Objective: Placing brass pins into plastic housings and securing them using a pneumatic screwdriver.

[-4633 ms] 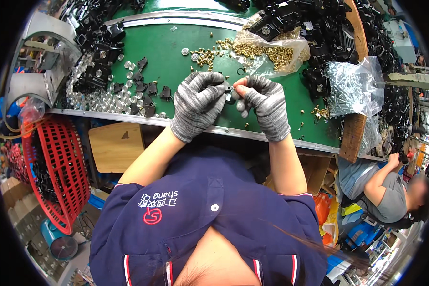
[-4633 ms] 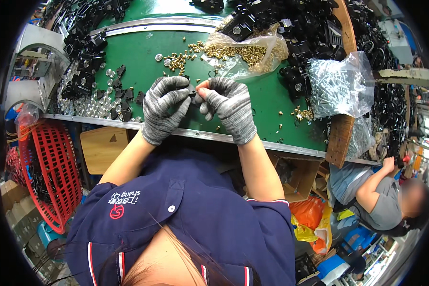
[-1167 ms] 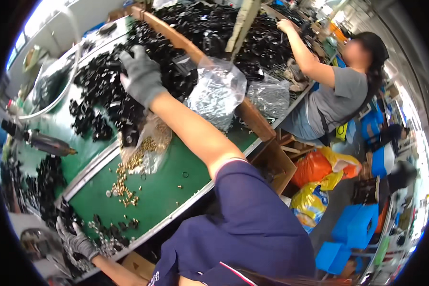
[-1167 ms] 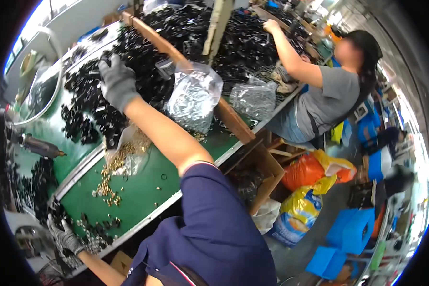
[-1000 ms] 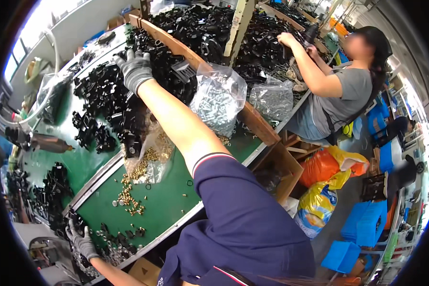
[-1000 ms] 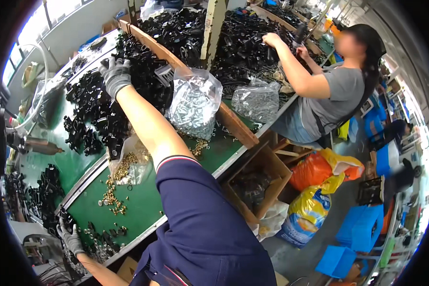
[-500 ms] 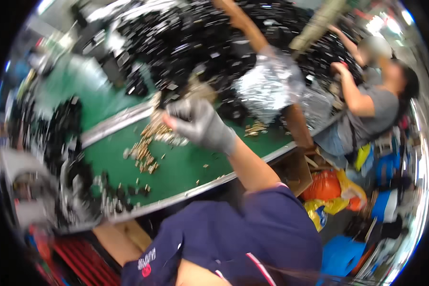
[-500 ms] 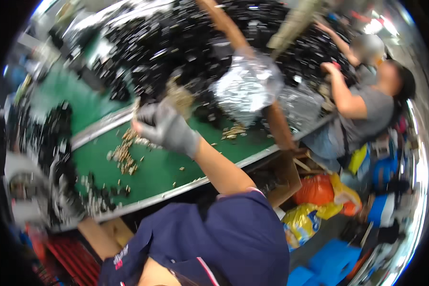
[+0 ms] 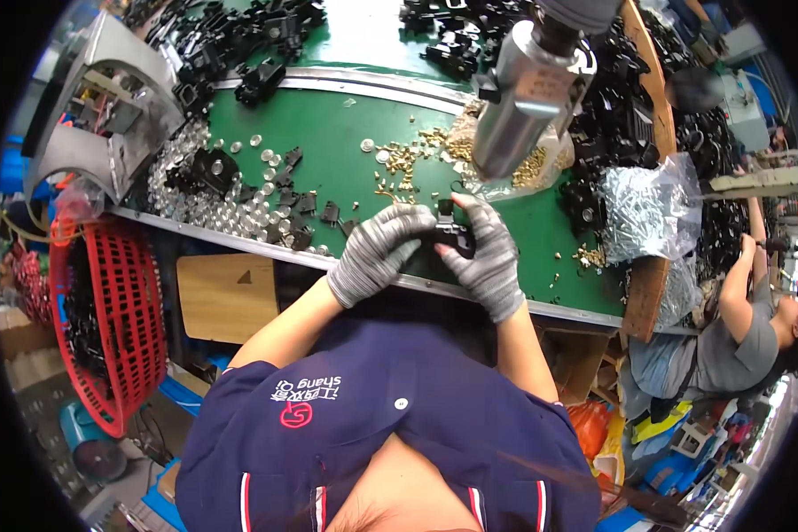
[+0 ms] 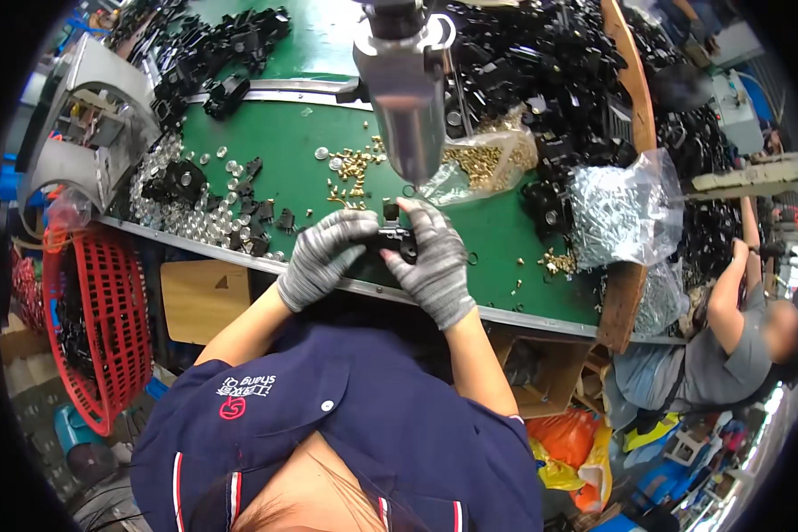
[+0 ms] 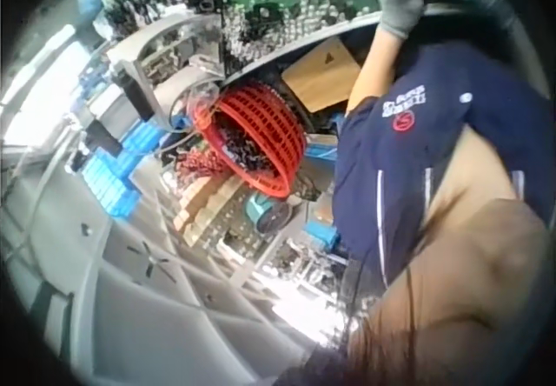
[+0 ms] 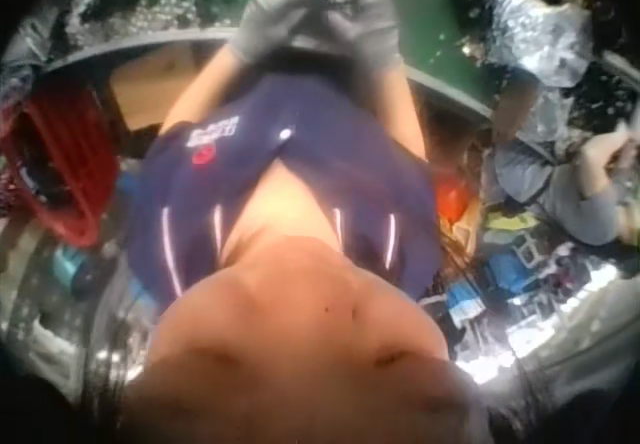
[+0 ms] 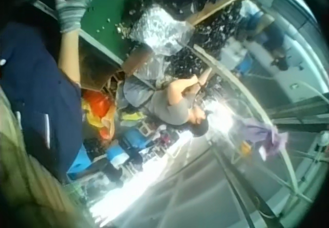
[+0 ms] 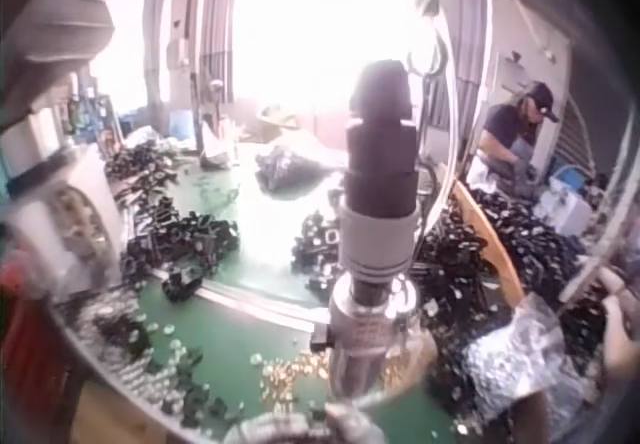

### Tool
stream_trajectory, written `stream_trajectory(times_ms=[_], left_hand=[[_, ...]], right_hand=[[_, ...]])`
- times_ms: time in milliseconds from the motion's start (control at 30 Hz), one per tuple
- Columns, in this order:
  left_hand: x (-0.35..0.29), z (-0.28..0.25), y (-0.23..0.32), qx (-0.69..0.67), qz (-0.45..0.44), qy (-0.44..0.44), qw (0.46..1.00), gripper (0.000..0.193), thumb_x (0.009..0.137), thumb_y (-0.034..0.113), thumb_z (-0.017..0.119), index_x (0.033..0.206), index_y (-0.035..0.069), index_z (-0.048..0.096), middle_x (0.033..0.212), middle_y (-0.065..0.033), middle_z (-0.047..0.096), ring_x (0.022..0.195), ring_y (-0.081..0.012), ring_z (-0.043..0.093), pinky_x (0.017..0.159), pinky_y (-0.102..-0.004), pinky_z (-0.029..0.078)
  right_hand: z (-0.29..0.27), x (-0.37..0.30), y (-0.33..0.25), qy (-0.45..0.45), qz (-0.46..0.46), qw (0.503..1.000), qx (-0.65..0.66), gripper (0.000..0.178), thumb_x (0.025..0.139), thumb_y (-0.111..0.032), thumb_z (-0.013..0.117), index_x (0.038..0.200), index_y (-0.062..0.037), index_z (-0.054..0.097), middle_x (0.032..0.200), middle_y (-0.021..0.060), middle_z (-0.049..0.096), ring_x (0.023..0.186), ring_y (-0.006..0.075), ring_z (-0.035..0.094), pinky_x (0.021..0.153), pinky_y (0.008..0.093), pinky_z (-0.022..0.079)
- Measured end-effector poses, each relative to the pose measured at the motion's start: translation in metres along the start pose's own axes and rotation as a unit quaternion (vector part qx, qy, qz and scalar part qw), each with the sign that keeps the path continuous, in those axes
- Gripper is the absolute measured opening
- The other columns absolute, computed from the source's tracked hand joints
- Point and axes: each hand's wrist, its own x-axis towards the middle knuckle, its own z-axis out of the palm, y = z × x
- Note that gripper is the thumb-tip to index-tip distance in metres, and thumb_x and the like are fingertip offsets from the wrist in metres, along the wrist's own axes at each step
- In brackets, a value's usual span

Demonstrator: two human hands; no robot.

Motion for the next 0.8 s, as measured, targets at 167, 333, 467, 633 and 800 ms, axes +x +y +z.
stream_trajectory(times_ms=[167,333,467,633,800], left_hand=[[0.004,-0.023,0.007,0.019,-0.014,-0.049,0.999,0.039,0.078,-0.005,0.07,0.116,0.006,0.069,0.115,-0.0126,0.067,0.106,-0.026,0.066,0.091,-0.0351,0.054],[0.012,-0.105,0.007,0.177,-0.068,0.008,0.982,0.043,0.075,0.001,0.073,0.117,0.008,0.069,0.115,-0.0113,0.066,0.104,-0.0296,0.065,0.089,-0.0374,0.054],[0.009,-0.12,0.011,0.339,-0.09,-0.098,0.931,0.048,0.073,0.006,0.075,0.12,0.009,0.067,0.116,-0.0121,0.063,0.108,-0.0319,0.061,0.092,-0.0397,0.052],[0.022,-0.098,-0.001,0.374,-0.089,-0.239,0.892,0.046,0.073,0.01,0.076,0.118,0.008,0.066,0.114,-0.0128,0.061,0.111,-0.0322,0.057,0.095,-0.0409,0.049],[0.03,-0.098,-0.014,0.368,-0.047,-0.237,0.898,0.036,0.073,0.008,0.075,0.108,0.006,0.068,0.106,-0.0129,0.061,0.102,-0.0337,0.06,0.087,-0.0387,0.052]], right_hand=[[0.01,-0.024,-0.001,0.021,0.028,0.999,-0.029,0.056,0.071,-0.018,0.081,0.121,-0.005,0.06,0.111,0.0164,0.064,0.1,0.0356,0.063,0.088,0.0429,0.052],[0.021,-0.022,0.001,0.052,0.046,0.994,-0.089,0.048,0.07,-0.021,0.083,0.11,-0.006,0.062,0.104,0.015,0.063,0.092,0.0344,0.063,0.079,0.0432,0.053],[0.03,-0.01,-0.001,0.055,0.029,0.993,-0.098,0.048,0.068,-0.022,0.083,0.108,-0.0064,0.062,0.102,0.0142,0.063,0.088,0.0342,0.064,0.074,0.0435,0.053],[0.034,0.001,-0.005,0.055,0.038,0.995,-0.078,0.042,0.069,-0.015,0.082,0.104,-0.0042,0.061,0.098,0.0155,0.062,0.088,0.0365,0.063,0.078,0.0429,0.052],[0.022,-0.004,-0.006,0.051,0.01,0.995,-0.084,0.041,0.072,-0.011,0.079,0.11,-0.0046,0.063,0.102,0.015,0.064,0.087,0.0368,0.063,0.076,0.0427,0.052]])
